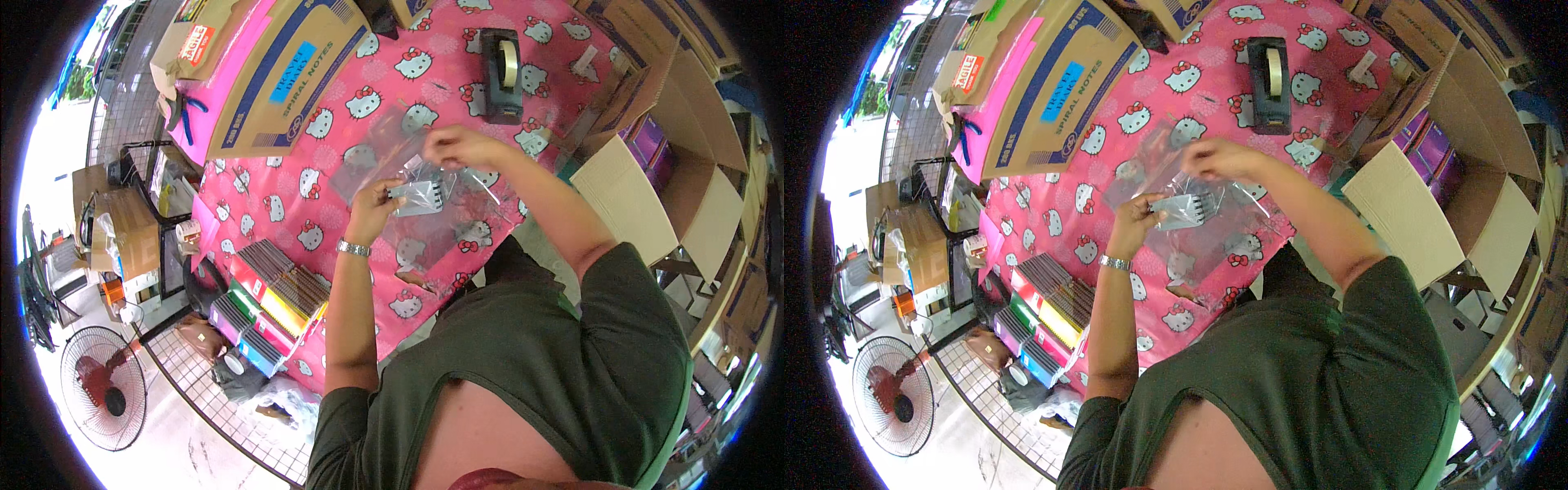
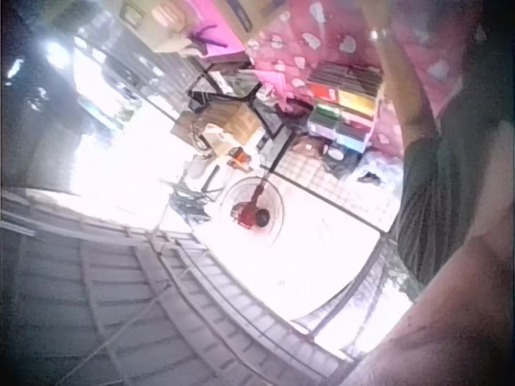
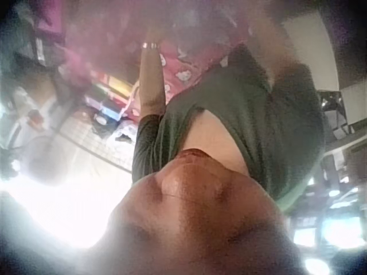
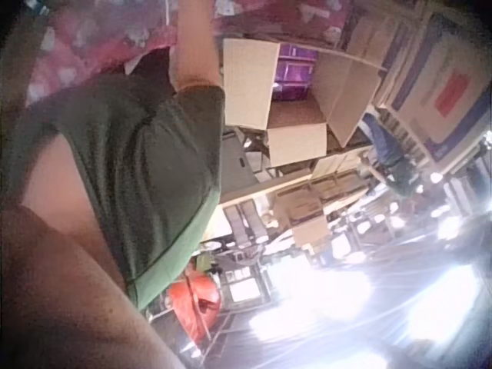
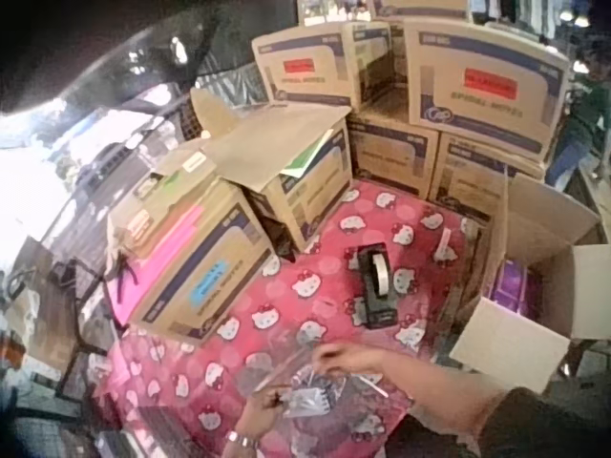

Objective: The person places small notebooks into plastic bags, seals each bag with tape from a dispenser, and places the packed items into a cardboard box.

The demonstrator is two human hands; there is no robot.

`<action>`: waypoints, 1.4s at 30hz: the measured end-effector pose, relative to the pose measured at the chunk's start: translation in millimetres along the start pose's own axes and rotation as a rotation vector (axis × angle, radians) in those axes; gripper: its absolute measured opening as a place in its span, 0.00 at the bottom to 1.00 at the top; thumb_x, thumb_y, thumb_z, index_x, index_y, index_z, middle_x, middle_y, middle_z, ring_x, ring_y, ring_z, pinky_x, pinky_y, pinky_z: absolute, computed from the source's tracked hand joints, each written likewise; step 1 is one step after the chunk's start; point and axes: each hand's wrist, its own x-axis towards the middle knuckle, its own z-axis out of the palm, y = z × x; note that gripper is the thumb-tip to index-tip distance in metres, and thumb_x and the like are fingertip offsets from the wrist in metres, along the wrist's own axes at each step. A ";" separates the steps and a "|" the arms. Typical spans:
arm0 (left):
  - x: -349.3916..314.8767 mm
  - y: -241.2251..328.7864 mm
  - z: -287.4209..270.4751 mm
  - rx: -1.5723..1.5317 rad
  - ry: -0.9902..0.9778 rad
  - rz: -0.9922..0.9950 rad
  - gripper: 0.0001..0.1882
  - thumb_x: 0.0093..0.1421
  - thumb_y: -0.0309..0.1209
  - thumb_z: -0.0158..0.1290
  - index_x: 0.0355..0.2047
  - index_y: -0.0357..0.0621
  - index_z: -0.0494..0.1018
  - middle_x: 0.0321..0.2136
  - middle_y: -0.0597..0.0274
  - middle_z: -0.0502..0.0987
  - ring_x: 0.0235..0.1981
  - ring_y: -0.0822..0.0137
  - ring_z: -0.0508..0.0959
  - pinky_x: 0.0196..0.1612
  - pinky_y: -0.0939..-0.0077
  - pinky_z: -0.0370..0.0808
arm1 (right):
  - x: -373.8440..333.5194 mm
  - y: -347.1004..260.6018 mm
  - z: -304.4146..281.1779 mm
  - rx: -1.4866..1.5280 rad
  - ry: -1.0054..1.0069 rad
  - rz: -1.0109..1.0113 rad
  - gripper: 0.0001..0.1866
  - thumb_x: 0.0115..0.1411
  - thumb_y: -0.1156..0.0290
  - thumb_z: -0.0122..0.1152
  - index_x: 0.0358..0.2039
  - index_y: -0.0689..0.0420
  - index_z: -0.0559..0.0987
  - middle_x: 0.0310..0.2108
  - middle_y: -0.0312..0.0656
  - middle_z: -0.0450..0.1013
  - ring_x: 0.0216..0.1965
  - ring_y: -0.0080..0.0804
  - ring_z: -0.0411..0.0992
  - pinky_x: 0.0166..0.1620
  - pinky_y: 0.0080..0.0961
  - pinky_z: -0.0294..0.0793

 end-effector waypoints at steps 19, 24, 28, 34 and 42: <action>-77.9 -142.3 58.2 -0.689 -0.044 -0.369 0.17 0.59 0.28 0.50 0.48 0.39 0.65 0.44 0.57 0.72 0.43 0.63 0.73 0.46 0.67 0.72 | -15.3 -19.3 128.5 -1.332 0.074 -0.293 0.47 0.43 0.57 0.68 0.62 0.49 0.57 0.54 0.50 0.63 0.55 0.50 0.62 0.53 0.35 0.66; -91.6 -73.8 37.9 -0.662 0.148 0.018 0.25 0.54 0.21 0.53 0.52 0.36 0.61 0.46 0.55 0.71 0.46 0.62 0.73 0.49 0.67 0.72 | -69.3 -9.6 84.4 -0.920 0.075 -0.308 0.45 0.42 0.65 0.67 0.61 0.51 0.58 0.51 0.51 0.64 0.53 0.46 0.64 0.54 0.36 0.65; -87.5 -31.2 26.8 -0.182 0.140 0.172 0.32 0.51 0.17 0.54 0.57 0.37 0.56 0.47 0.52 0.70 0.51 0.64 0.70 0.50 0.71 0.71 | -61.0 29.1 93.4 -1.217 0.151 -0.291 0.45 0.43 0.65 0.68 0.61 0.56 0.57 0.53 0.49 0.63 0.53 0.47 0.64 0.56 0.36 0.63; -85.8 -19.2 24.5 0.151 0.391 0.170 0.16 0.62 0.27 0.46 0.49 0.37 0.71 0.49 0.56 0.71 0.47 0.67 0.73 0.50 0.75 0.68 | -58.0 -7.0 120.1 -1.041 0.381 -0.212 0.23 0.51 0.67 0.63 0.48 0.56 0.73 0.37 0.44 0.71 0.35 0.43 0.73 0.38 0.35 0.72; -73.7 -53.6 -33.7 -0.632 0.018 0.095 0.27 0.54 0.24 0.48 0.57 0.36 0.62 0.57 0.55 0.63 0.59 0.64 0.60 0.60 0.71 0.55 | -48.6 -0.6 74.5 -0.614 0.105 -0.248 0.18 0.56 0.69 0.60 0.48 0.50 0.75 0.34 0.39 0.68 0.32 0.27 0.67 0.36 0.27 0.69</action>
